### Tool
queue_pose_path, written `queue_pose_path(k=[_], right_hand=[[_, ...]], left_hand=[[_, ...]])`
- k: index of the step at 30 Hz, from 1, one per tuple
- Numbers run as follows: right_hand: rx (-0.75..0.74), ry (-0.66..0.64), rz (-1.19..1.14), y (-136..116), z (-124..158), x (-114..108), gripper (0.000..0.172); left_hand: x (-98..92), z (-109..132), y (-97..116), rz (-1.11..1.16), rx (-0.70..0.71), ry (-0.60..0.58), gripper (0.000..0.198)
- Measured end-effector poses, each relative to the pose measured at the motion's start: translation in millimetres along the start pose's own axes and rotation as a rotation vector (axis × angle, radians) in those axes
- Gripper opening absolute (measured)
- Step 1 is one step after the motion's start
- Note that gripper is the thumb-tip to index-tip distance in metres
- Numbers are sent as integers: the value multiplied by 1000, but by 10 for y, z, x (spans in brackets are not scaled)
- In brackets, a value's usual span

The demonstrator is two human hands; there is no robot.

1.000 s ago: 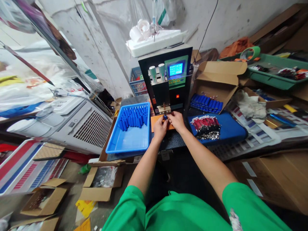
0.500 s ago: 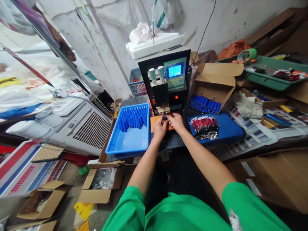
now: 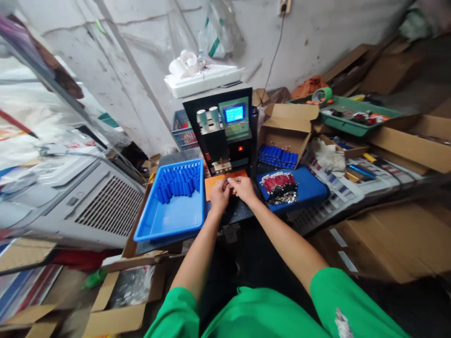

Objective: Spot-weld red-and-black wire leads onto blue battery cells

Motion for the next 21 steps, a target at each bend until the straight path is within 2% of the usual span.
queue_pose_path(k=[6, 11, 14, 19, 21], right_hand=[[200, 37, -271, 44, 68, 20, 22], [322, 177, -456, 78, 29, -184, 14], [309, 296, -587, 73, -150, -505, 16], [183, 636, -587, 88, -588, -1374, 21], [166, 761, -595, 130, -736, -1652, 22]], left_hand=[[32, -4, 26, 4, 186, 71, 31], [-56, -1, 104, 53, 211, 140, 41], [-84, -3, 137, 45, 213, 142, 38], [-69, -9, 148, -14, 221, 101, 34], [-65, -11, 147, -18, 219, 93, 33]])
Point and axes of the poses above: each hand's wrist, its own z-axis away from the middle knuckle, its own x-axis out of the palm, y = z × x, the point moved 8 cm from there along -z, towards the middle knuckle, and after that the axes turned 10 degrees about y, right-handed, at the moved point
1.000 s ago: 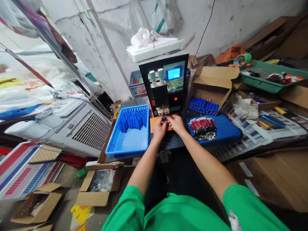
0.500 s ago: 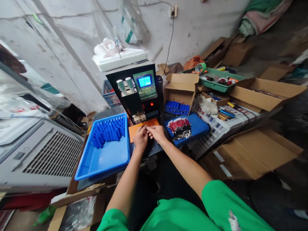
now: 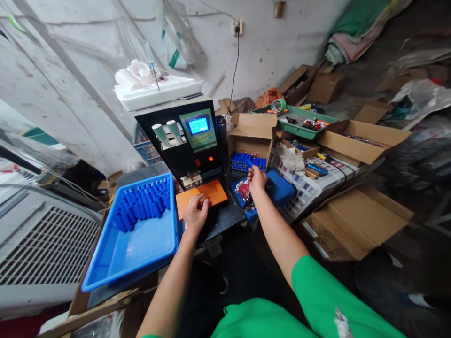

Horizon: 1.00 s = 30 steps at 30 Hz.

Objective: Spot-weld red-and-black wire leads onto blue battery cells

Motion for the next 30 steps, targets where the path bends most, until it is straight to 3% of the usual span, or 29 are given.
queue_pose_path(k=[6, 16, 19, 24, 30], right_hand=[[-2, 76, 18, 39, -437, 103, 19], [157, 76, -21, 160, -610, 283, 27], [179, 57, 36, 143, -626, 249, 25], [183, -115, 208, 86, -633, 158, 26], [-38, -217, 397, -220, -751, -167, 22]], left_hand=[[4, 1, -7, -26, 12, -4, 29], [0, 23, 9, -25, 52, 3, 25], [0, 18, 33, -30, 61, 15, 25], [30, 25, 42, -17, 25, -16, 25], [30, 25, 51, -17, 5, -27, 26]])
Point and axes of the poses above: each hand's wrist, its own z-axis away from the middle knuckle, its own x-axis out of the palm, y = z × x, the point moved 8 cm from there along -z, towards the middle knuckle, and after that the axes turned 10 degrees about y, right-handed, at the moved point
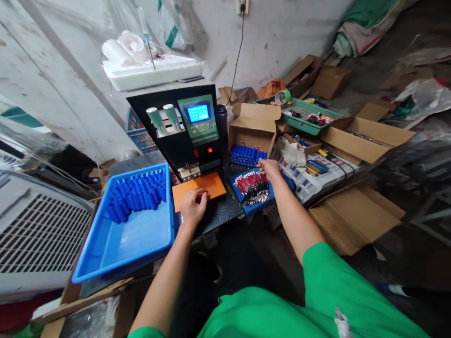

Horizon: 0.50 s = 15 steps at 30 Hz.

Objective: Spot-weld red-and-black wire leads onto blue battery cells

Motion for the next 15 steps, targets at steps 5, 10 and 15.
queue_pose_path(k=[5, 10, 15], right_hand=[[-214, -73, 354, -14, -43, -207, 15], [-333, -85, 530, 43, -52, -205, 10], [-495, -102, 727, -65, 43, -32, 9]], left_hand=[[8, -10, -5, -15, 8, 2, 24], [19, -15, -7, -27, -16, -16, 25], [14, -15, -20, -32, -31, -17, 25]])
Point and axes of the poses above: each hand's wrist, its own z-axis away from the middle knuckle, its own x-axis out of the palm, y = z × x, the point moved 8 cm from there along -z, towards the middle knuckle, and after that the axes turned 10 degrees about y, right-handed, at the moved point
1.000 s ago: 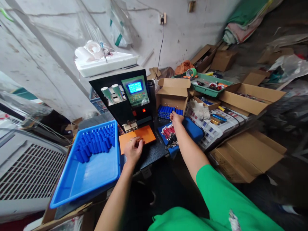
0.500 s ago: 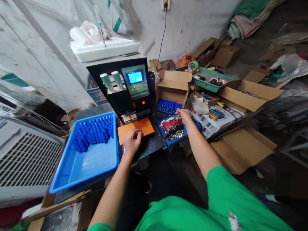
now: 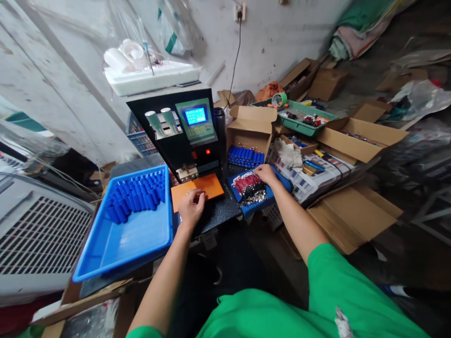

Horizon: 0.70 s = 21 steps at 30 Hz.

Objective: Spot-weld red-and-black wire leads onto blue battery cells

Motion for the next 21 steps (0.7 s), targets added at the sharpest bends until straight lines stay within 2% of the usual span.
queue_pose_path(k=[5, 7, 9, 14, 21], right_hand=[[-31, -40, 282, -301, -78, 164, 8], [13, -42, 319, -381, -126, 252, 4], [66, -22, 292, -430, -180, 331, 13], [144, -14, 191, -410, -287, 504, 17], [77, -153, 442, -360, -264, 530, 29]], left_hand=[[2, 6, 0, -5, 15, -1, 24], [-3, 11, 13, 2, 32, 2, 23], [-14, 17, 27, 10, 50, 10, 21], [-30, 31, 48, -1, 71, 17, 19], [-29, 45, 89, -23, 83, 29, 19]])
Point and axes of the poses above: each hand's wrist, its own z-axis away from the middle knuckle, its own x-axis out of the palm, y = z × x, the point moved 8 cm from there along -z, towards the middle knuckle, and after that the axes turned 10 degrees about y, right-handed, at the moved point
